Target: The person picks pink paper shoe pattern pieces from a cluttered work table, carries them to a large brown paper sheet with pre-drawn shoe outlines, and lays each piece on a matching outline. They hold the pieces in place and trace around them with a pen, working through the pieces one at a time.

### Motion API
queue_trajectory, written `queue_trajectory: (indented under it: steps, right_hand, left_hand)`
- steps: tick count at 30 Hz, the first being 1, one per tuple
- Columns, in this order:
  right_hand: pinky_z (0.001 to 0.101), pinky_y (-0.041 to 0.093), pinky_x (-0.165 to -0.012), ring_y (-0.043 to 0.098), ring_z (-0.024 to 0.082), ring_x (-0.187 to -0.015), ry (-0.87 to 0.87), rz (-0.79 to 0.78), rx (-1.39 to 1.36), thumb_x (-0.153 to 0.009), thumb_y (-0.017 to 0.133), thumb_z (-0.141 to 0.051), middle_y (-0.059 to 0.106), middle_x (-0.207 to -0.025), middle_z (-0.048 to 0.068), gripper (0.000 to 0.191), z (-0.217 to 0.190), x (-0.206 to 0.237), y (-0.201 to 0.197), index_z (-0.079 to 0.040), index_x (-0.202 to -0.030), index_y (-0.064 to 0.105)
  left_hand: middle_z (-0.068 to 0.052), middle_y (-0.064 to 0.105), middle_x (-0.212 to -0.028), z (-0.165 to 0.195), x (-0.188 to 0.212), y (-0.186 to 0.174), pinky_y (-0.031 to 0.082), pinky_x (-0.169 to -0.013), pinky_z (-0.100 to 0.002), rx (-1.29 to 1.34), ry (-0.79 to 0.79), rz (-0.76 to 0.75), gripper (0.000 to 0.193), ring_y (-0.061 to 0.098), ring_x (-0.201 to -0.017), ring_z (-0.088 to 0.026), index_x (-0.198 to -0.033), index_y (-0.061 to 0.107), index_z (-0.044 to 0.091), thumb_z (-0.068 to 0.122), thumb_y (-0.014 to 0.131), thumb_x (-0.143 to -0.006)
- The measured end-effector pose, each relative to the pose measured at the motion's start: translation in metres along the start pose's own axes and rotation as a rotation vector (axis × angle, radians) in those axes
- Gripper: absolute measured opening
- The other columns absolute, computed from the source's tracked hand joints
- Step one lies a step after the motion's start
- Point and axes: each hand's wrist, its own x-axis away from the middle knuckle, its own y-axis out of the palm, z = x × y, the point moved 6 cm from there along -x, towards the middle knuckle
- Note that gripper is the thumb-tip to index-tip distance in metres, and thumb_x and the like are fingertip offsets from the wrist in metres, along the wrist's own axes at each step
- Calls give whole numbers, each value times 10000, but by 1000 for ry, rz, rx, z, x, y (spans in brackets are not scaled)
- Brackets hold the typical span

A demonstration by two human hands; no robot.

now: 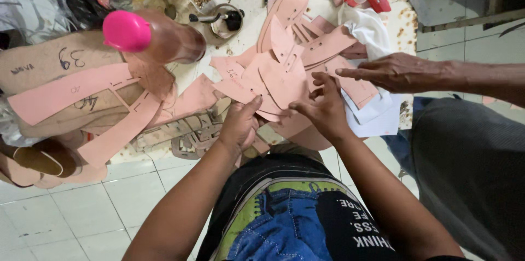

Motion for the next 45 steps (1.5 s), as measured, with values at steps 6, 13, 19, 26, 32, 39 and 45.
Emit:
queue_trajectory:
  steps: [6,13,19,26,32,39,45]
  right_hand:
    - [341,535,-751,574,233,-905,63,-31,144,-697,945,-275,518,-1093,152,667,15,12,24,57,-1141,575]
    - [280,541,-747,652,123,-802,352,136,-424,-993,665,-158,708,-911,46,186,83,41,18,10,-1071,678]
    - [265,529,-674,640,120,-720,433,311,-344,-986,694,-128,723,-892,67,195,99,70,5,42,-1082,702]
    - [262,526,-664,640,135,-698,500,399,-406,-973,687,-115,729,-901,80,223,94,88,17,50,-1122,692]
    - [264,549,-737,659,143,-817,302,454,-293,-994,650,-73,722,-1082,116,276,60,101,26,58,-1236,658]
    - [269,595,-764,699,151,-892,125,183,-236,-975,710,-113,681,-1252,115,328,18,103,63,12,-1274,659]
    - [265,567,-706,713,127,-799,313,219,-85,-980,705,-168,753,-1070,80,311,41,105,75,-8,-1246,681]
  left_hand:
    - [-144,707,-1159,-15,13,-32,615,-893,-437,-87,-72,110,305,722,-1016,-268,-1279,579,-13,110,573,-1001]
    - [-129,721,-1198,8,25,-74,598,-911,-331,-165,55,173,282,722,-1039,-185,-1264,622,-38,87,592,-1013]
    - [-164,712,-1159,24,46,-90,545,-797,-350,-185,31,112,267,698,-953,-220,-1292,611,-49,84,594,-1060]
    - [-120,727,-1132,29,62,-98,601,-834,-331,-200,-1,102,267,726,-954,-184,-1266,605,-25,78,584,-1020]
    - [-132,724,-1106,39,72,-108,599,-799,-350,-209,-7,70,258,720,-927,-197,-1264,608,-29,86,589,-1033]
    - [-125,704,-1181,53,81,-113,610,-927,-387,-183,-46,149,269,722,-1022,-209,-1253,601,-13,95,573,-1008]
    - [-153,688,-1200,61,85,-122,587,-955,-406,-208,39,144,272,702,-1055,-237,-1270,590,-52,76,575,-1031]
